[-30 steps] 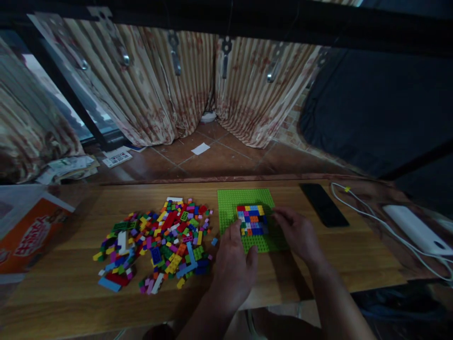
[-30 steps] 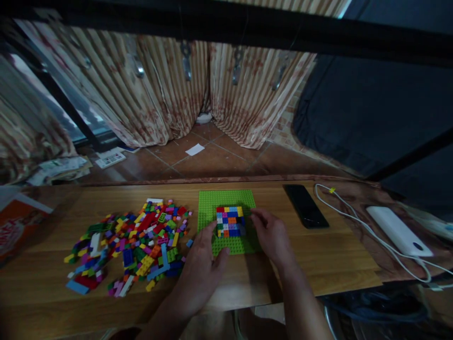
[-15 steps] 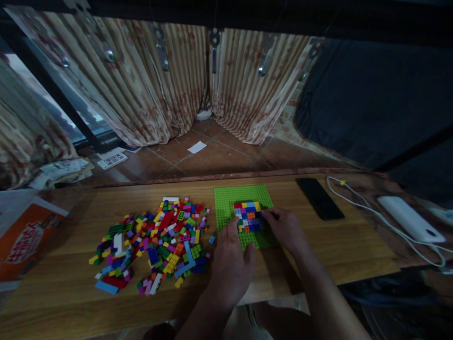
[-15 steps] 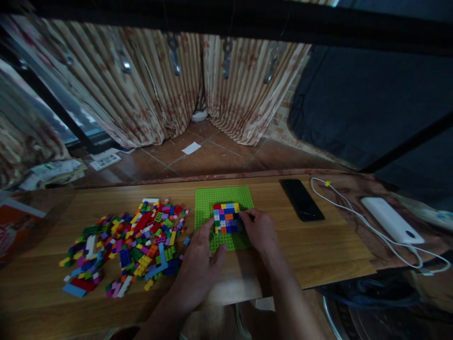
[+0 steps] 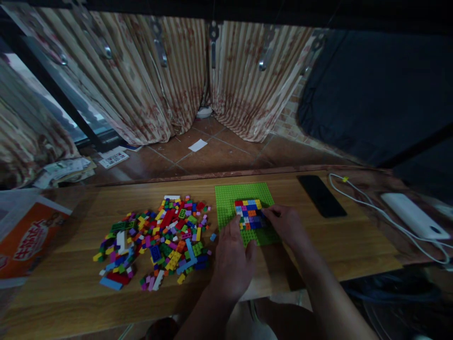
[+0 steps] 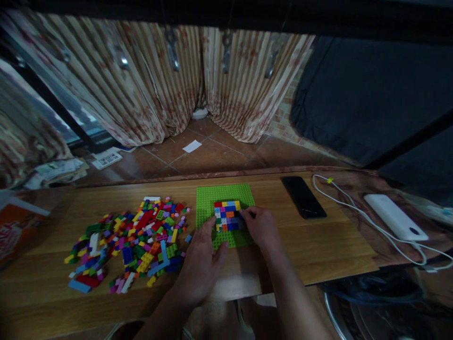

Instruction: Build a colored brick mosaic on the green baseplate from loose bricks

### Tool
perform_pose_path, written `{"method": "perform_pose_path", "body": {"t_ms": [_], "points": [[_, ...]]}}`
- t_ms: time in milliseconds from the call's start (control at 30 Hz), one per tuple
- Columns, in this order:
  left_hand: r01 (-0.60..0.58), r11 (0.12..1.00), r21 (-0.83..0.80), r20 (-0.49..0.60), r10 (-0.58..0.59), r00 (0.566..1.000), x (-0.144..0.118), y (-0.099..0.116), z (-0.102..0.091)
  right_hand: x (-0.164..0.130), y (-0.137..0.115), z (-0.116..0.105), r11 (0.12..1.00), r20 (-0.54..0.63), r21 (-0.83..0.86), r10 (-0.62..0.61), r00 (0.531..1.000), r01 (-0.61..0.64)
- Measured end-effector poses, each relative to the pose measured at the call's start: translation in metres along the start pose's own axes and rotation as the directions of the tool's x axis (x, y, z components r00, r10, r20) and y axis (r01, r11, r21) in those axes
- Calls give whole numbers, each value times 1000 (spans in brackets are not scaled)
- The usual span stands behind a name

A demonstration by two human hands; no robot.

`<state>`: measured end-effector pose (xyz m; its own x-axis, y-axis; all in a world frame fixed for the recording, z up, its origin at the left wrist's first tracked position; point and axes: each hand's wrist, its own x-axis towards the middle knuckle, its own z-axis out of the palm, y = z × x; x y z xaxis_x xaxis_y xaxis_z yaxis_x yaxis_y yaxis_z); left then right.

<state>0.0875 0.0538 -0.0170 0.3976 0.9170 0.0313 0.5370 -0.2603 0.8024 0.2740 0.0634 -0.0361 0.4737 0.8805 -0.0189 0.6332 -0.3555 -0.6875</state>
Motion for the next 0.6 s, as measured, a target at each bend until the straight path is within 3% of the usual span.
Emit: {"method": "perform_pose_path", "body": {"t_ms": [167,300,400,467,600], "points": [[-23,1000,10,-28,23,999,0,-2,3,-1,-2,-3,1000,-1,10,7,1000,-7],[-87,996,5,-170,87,982,-3,3,4,-4,-2,-9,1000,-89,12,19,996,-18],[-191,981,-46,-274,171,946,-8,13,1,-9,-9,-11,998,-226,58,1,974,12],[-273,957,-94,-320,231,919,-12,21,-1,-15,-19,-10,994,-255,98,-28,966,55],[-451,886,-111,-380,382,843,-18,33,-4,-34,-38,1,959,-130,228,-140,982,167]]}}
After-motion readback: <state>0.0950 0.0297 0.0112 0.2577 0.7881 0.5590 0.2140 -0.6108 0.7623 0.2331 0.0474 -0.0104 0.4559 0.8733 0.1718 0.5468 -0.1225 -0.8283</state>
